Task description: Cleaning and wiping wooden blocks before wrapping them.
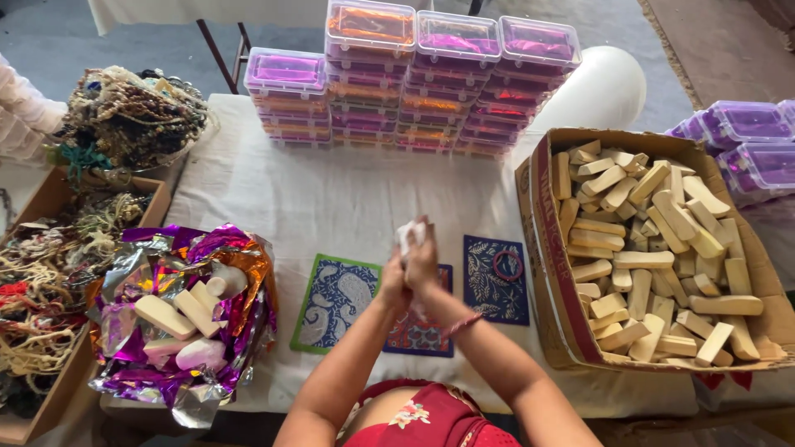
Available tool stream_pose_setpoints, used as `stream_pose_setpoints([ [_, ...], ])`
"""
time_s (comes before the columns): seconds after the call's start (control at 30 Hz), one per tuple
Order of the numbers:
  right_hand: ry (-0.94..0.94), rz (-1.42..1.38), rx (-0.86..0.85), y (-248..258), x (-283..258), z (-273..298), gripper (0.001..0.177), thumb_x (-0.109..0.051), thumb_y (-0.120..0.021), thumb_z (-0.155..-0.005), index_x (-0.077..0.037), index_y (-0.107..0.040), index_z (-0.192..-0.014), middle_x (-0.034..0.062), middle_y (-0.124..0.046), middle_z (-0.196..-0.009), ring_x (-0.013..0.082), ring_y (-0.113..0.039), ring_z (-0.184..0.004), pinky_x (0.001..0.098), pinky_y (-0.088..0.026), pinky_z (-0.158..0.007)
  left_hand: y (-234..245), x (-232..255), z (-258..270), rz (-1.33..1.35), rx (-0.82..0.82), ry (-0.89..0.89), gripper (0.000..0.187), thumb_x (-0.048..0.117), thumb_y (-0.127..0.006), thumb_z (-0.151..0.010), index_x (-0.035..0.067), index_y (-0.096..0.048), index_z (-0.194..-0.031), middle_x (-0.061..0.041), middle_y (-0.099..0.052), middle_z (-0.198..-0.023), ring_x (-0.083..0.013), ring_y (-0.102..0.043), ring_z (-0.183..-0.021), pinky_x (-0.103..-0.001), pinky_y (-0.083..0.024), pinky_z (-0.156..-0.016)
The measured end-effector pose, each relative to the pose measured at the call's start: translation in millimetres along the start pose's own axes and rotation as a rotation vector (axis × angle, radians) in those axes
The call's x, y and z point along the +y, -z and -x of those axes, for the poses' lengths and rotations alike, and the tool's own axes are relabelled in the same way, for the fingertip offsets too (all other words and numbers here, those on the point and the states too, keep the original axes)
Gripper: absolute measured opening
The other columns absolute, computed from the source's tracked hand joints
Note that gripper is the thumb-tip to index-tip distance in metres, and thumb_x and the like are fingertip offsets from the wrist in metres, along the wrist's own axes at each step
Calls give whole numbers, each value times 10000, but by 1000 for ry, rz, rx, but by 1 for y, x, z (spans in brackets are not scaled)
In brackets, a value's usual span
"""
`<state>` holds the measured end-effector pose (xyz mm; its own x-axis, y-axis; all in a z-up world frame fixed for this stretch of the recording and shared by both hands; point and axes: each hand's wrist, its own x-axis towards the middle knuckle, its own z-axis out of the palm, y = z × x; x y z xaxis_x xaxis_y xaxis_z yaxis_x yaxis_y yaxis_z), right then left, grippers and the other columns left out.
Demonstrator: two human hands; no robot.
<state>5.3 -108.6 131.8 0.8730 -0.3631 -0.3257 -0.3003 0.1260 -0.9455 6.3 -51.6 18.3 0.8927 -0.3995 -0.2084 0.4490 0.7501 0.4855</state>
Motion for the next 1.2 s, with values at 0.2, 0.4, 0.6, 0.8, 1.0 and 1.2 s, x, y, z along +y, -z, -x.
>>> stream_pose_setpoints([
  [0.2, 670, 102, -382, 53, 99, 4, 381, 3, -535, -978, 24, -614, -1350, 174, -646, -1337, 292, -585, -1247, 361, -431, -1058, 40, 19, -14, 25, 315, -133, 464, 309, -422, -1036, 214, -405, -1490, -103, -658, -1166, -208, -691, -943, -342, -627, -760],
  [0.4, 577, 943, -112, 122, 127, -69, 260, 19, -599, -810, -56, -776, -985, 172, -738, -1099, 344, -703, -1053, 424, -557, -950, 94, -45, -40, -124, 476, -124, 605, 162, -648, -941, 226, -427, -1501, -51, -669, -1146, -172, -651, -951, -354, -565, -765],
  [0.6, 779, 832, -104, 99, 196, -83, 433, -27, -712, -860, -22, -663, -1290, 308, -603, -1254, 518, -538, -1155, 539, -476, -962, 78, -91, -53, -338, 515, -144, 577, 242, -645, -971, 65, -446, -1483, -94, -638, -1296, -192, -651, -1061, -321, -549, -882],
  [0.8, -156, -157, -370, 78, 187, -67, 378, -54, -628, -903, -98, -590, -1276, 175, -651, -1190, 265, -633, -1040, 364, -541, -828, 97, -93, -54, -1304, 813, -245, 523, 252, -776, -894, 28, -621, -1341, -236, -578, -1263, -359, -578, -1110, -430, -493, -956],
  [1.0, 266, 615, -237, 74, 174, -63, 556, -185, -855, -742, -48, -602, -1218, 97, -720, -1048, 196, -704, -956, 344, -572, -810, 96, -54, -27, -344, 627, 156, 449, 294, -550, -983, 113, -584, -1392, -101, -661, -1168, -264, -639, -1028, -436, -540, -795],
  [1.2, -29, 201, -312, 56, 131, -35, 543, -171, -813, -700, -9, -627, -1184, 185, -722, -1070, 267, -712, -933, 390, -586, -761, 91, -31, -1, -535, 352, -65, 537, 368, -635, -991, 54, -583, -1424, -72, -729, -1178, -187, -681, -1028, -357, -565, -854],
])
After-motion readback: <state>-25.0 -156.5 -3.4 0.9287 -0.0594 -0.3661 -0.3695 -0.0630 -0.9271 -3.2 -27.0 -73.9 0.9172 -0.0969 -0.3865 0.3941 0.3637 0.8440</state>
